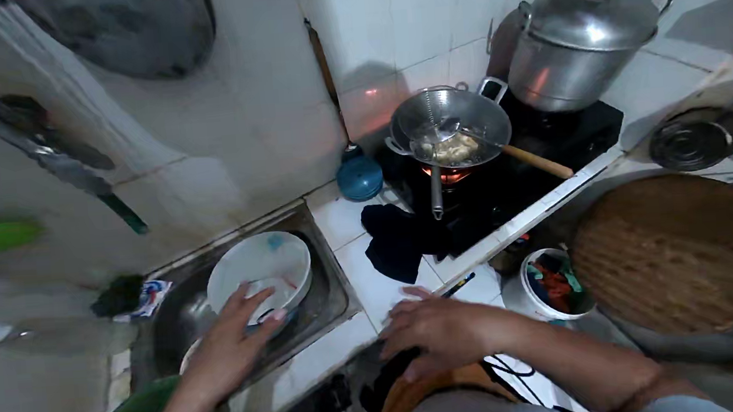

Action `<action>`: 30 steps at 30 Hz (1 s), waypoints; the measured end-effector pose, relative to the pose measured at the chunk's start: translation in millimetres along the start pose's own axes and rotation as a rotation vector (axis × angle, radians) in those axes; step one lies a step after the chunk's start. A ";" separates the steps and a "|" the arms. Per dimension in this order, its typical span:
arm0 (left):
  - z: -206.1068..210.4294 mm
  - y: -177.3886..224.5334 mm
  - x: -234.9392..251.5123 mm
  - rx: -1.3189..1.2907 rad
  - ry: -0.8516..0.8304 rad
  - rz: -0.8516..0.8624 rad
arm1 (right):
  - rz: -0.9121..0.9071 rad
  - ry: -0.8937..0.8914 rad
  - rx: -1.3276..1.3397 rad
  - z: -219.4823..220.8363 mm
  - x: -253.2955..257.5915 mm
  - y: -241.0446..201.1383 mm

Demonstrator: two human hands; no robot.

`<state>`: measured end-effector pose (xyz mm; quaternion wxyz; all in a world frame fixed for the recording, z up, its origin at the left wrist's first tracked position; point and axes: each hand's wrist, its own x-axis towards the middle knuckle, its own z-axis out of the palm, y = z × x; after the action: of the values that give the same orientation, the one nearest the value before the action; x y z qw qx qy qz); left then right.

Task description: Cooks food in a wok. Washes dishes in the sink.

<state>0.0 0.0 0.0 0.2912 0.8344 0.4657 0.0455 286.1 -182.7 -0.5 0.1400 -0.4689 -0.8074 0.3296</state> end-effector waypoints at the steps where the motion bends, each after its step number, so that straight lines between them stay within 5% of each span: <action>1: 7.9 9.3 6.6 -0.048 -0.015 0.018 | 0.040 0.043 -0.023 -17.5 -22.3 4.9; 6: 59.4 76.2 47.5 -0.301 -0.175 0.129 | 0.381 0.468 -0.288 -87.9 -121.4 41.0; 11: 117.1 161.0 99.2 -0.623 -0.205 0.041 | 0.701 0.759 -0.594 -138.0 -157.5 111.4; 16: 152.1 225.4 137.6 -1.051 -0.320 -0.160 | 0.820 0.676 -0.571 -159.6 -149.3 177.4; 20: 163.7 263.6 148.6 -1.335 -0.186 -0.309 | 0.837 0.530 -0.556 -174.7 -143.2 196.4; 30: 148.8 276.1 111.8 -1.251 0.175 0.011 | 0.762 0.522 -0.814 -263.2 -182.4 207.3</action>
<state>321.8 -85.7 1.1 0.6848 0.5018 0.3687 0.3786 659.8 -161.0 72.8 0.0152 -0.8056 -0.5831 -0.1037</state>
